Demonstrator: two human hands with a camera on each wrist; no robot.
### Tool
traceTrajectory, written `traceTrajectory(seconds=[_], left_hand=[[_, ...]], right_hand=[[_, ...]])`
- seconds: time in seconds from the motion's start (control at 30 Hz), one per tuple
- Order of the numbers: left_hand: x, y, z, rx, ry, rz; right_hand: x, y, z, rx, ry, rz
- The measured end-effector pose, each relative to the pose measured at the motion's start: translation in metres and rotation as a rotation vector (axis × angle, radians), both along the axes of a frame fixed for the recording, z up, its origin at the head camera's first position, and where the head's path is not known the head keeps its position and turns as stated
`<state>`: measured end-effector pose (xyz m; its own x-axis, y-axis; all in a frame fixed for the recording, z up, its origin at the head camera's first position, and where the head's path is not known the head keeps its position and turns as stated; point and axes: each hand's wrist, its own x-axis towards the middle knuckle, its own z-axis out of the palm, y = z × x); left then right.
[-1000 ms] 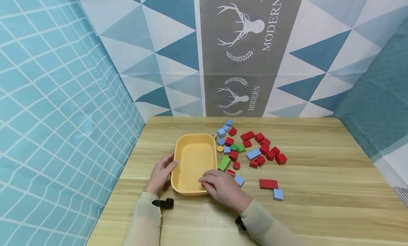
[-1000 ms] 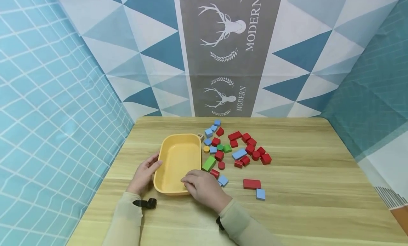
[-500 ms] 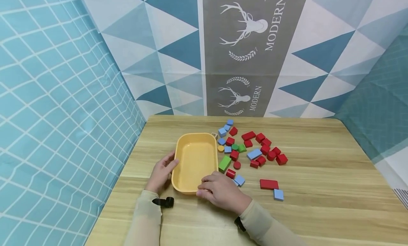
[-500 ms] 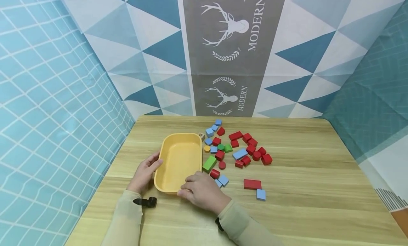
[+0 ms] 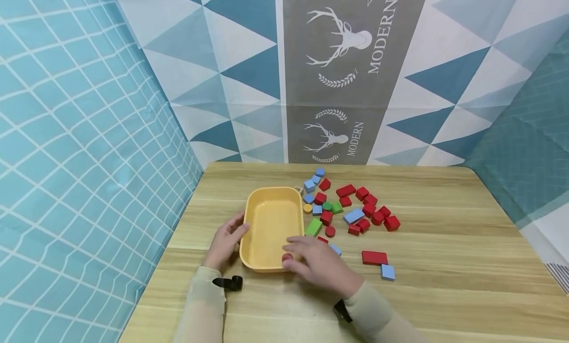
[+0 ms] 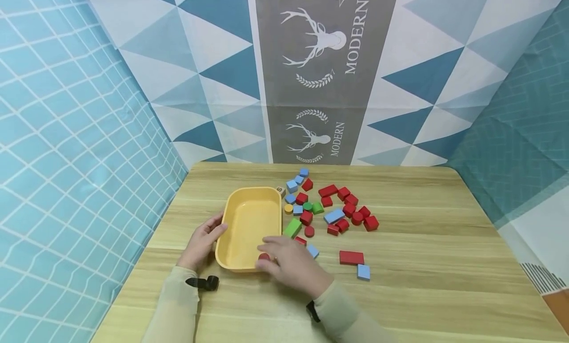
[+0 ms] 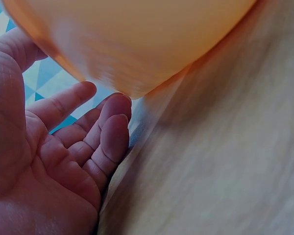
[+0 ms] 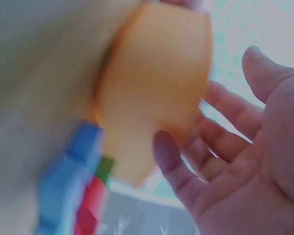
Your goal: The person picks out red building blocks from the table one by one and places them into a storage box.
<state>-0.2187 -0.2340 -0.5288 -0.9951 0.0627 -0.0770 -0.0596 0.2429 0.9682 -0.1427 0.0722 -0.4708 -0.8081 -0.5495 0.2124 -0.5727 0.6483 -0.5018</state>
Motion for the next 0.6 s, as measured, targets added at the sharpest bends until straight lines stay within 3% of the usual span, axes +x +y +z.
traceTrajectory(seconds=[0.13,0.23,0.3,0.4,0.6], left_hand=[[-0.001,0.0,0.0,0.01,-0.003,-0.002],[-0.001,-0.001,0.001,0.004,-0.008,-0.001],[-0.001,-0.001,0.002,0.008,-0.011,-0.001],[0.0,-0.001,0.003,0.009,-0.008,0.0],[0.001,0.0,0.001,0.017,-0.003,0.002]], right_hand=[[-0.006,0.029,0.013,-0.091,0.027,-0.23],[-0.012,0.051,0.015,-0.073,-0.032,-0.39],[-0.015,0.061,0.012,-0.042,-0.064,-0.437],[-0.018,0.066,0.009,-0.008,-0.105,-0.432],[-0.017,0.055,0.0,0.068,-0.114,-0.318]])
